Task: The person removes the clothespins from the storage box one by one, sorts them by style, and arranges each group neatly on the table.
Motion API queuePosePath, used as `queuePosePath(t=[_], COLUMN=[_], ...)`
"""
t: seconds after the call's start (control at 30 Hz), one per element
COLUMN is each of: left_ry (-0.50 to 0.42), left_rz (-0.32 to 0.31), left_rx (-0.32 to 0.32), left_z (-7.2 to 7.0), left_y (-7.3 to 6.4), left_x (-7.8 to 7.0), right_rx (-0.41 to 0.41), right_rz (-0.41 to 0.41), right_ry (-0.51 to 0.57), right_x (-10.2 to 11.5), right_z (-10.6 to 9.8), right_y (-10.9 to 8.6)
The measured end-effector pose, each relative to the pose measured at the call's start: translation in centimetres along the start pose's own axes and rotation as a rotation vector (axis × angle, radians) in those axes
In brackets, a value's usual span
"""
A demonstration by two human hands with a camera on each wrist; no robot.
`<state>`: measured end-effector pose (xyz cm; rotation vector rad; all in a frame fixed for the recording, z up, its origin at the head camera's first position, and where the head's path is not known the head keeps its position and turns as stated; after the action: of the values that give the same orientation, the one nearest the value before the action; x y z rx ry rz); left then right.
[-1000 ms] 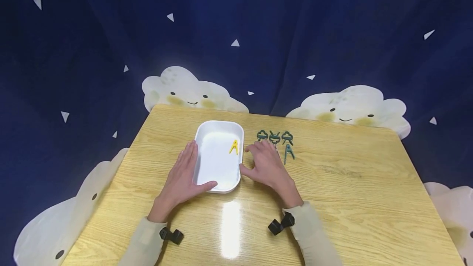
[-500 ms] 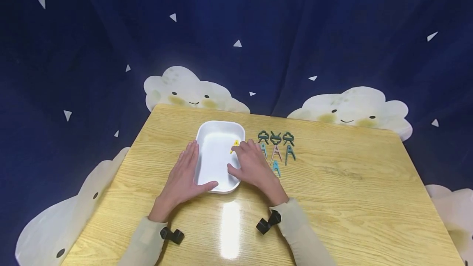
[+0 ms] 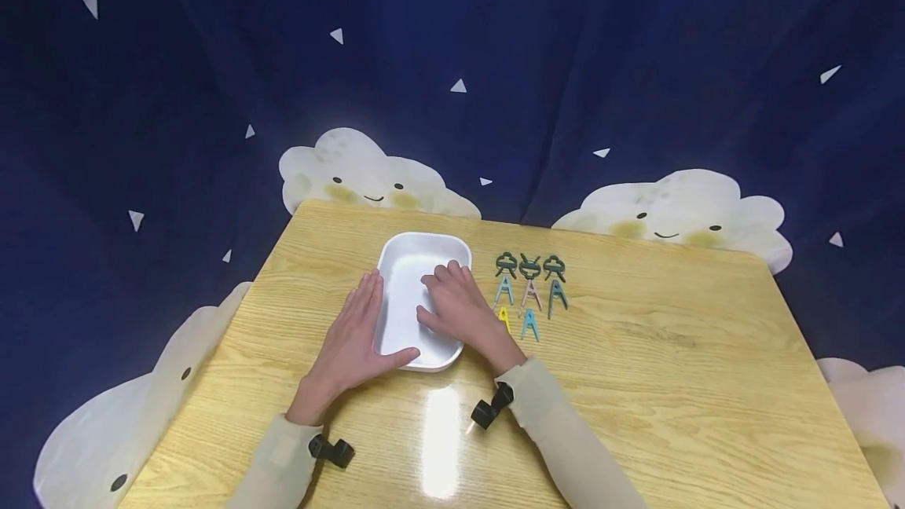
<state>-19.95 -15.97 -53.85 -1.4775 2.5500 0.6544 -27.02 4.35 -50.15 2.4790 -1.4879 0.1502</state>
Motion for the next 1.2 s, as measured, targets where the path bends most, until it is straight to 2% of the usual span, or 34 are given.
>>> queuePosePath(t=[0.23, 0.47, 0.57, 0.73, 0.87, 1.2], left_ry=[0.001, -0.004, -0.006, -0.009, -0.012, -0.012], left_rz=[0.005, -0.003, -0.008, -0.013, -0.009, -0.005], left_rx=[-0.007, 0.005, 0.009, 0.011, 0.004, 0.003], left_z=[0.1, 0.0, 0.0, 0.0, 0.0, 0.1], left_y=[0.0, 0.1, 0.1, 0.0, 0.1, 0.1], left_x=[0.0, -0.1, -0.1, -0.1, -0.1, 0.0], right_rx=[0.021, 0.015, 0.019, 0.048, 0.08, 0.071], right_rz=[0.0, 0.016, 0.042, 0.129, 0.17, 0.154], right_ry=[-0.061, -0.178, -0.244, -0.322, -0.337, -0.329], right_x=[0.3, 0.6, 0.6, 0.5, 0.5, 0.4], right_z=[0.6, 1.0, 1.1, 1.3, 1.3, 1.5], right_y=[1.1, 1.8, 1.9, 2.2, 2.3, 2.1])
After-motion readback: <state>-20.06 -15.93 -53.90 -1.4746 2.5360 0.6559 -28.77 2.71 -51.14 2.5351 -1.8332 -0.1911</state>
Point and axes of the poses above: each hand's wrist, its own y-axis towards the middle knuckle, its own z-axis out of the palm, x = y × z, the point moved 2 cm from there along y, towards the middle knuckle, and after that the axes turned 11 degrees about z, right-handed, at the moved point
